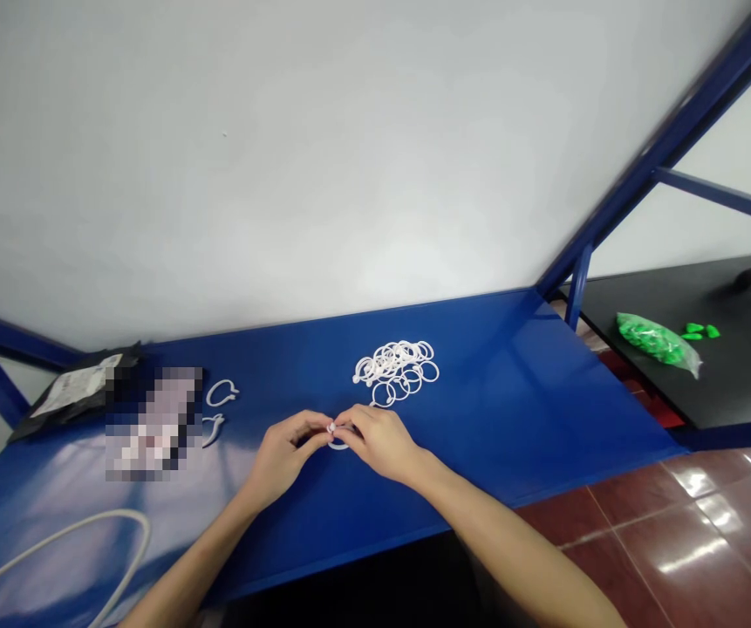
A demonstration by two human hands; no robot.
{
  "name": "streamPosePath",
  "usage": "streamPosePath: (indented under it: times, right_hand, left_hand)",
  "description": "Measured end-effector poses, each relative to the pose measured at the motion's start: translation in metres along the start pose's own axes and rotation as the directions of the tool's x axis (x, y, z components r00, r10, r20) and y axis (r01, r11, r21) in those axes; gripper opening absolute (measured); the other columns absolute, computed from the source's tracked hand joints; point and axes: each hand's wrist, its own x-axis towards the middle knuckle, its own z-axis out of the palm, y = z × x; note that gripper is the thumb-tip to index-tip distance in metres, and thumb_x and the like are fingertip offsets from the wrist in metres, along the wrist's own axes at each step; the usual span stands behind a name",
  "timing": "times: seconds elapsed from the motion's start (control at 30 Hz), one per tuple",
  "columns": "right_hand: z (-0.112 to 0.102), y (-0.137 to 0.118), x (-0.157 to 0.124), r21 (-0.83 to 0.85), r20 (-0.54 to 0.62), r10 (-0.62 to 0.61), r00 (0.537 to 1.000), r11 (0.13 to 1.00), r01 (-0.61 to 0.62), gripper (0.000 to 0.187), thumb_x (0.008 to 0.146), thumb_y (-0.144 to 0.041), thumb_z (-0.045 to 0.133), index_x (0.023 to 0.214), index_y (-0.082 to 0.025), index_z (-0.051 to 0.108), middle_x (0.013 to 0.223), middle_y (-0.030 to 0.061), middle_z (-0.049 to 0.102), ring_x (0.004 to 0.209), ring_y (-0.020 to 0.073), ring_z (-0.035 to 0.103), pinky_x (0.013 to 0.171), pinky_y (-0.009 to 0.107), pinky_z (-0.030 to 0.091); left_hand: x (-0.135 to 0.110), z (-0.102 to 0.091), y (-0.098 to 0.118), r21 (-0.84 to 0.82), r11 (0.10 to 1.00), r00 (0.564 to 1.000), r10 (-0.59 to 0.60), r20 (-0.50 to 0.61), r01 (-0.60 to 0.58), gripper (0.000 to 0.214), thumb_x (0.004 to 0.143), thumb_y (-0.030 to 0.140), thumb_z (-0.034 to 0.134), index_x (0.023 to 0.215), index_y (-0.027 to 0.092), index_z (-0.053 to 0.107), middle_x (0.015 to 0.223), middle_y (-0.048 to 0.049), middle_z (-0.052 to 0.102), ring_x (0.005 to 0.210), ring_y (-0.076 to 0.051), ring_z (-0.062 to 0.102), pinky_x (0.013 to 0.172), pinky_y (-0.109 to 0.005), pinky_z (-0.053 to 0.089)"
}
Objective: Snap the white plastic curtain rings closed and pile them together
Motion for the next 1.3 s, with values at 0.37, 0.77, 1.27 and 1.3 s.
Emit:
streamPosePath:
  times: [0.37,0.77,1.27,1.3]
  right_hand:
    - [-0.002,-0.004,-0.003,0.045,-0.044,-0.1,0.994,0.994,0.102,0.02,0.105,-0.031,0.053,0.106,-0.021,0.07,0.095,0.0037,0.074,0.079,0.0147,0.069,0.071,0.025,0.051]
    - [0.001,-0.006,-0.006,-0.161,0.083,-0.187,0.979,0.967,0.199,0.03,0.109,-0.028,0.04,0.101,-0.019,0.067,0.085,0.002,0.067,0.065,0.0121,0.061,0.062,0.023,0.046]
    - [-0.006,0.0,-0.001,-0.244,-0.05,-0.221,0.974,0.948,0.203,0.024,0.107,-0.034,0.048,0.102,-0.02,0.066,0.088,0.0022,0.072,0.07,0.0131,0.066,0.065,0.024,0.049]
    - [-0.01,0.0,0.0,-0.251,-0.083,-0.217,0.973,0.949,0.19,0.022,0.106,-0.034,0.05,0.101,-0.02,0.066,0.088,0.0024,0.072,0.071,0.0132,0.067,0.066,0.024,0.049]
  left_hand:
    - [-0.002,-0.001,0.001,0.145,0.978,0.98,0.164,-0.112,-0.147,0.006,0.09,0.029,0.072,0.091,0.024,0.075,0.084,0.0012,0.075,0.069,-0.013,0.067,0.07,-0.025,0.054]
    - [-0.009,0.009,-0.005,0.484,0.708,0.789,0.612,-0.059,-0.514,0.022,0.096,0.003,0.052,0.086,0.019,0.063,0.074,0.0,0.065,0.067,-0.013,0.06,0.064,-0.024,0.047]
    - [-0.003,0.003,0.005,0.593,0.653,0.816,0.578,0.011,-0.471,0.011,0.098,0.018,0.059,0.108,0.021,0.063,0.095,-0.0033,0.074,0.085,-0.018,0.066,0.079,-0.032,0.05]
    - [-0.001,0.0,0.005,0.639,0.64,0.829,0.56,-0.009,-0.426,0.013,0.098,0.02,0.06,0.111,0.021,0.063,0.099,-0.0048,0.074,0.09,-0.02,0.067,0.083,-0.034,0.05]
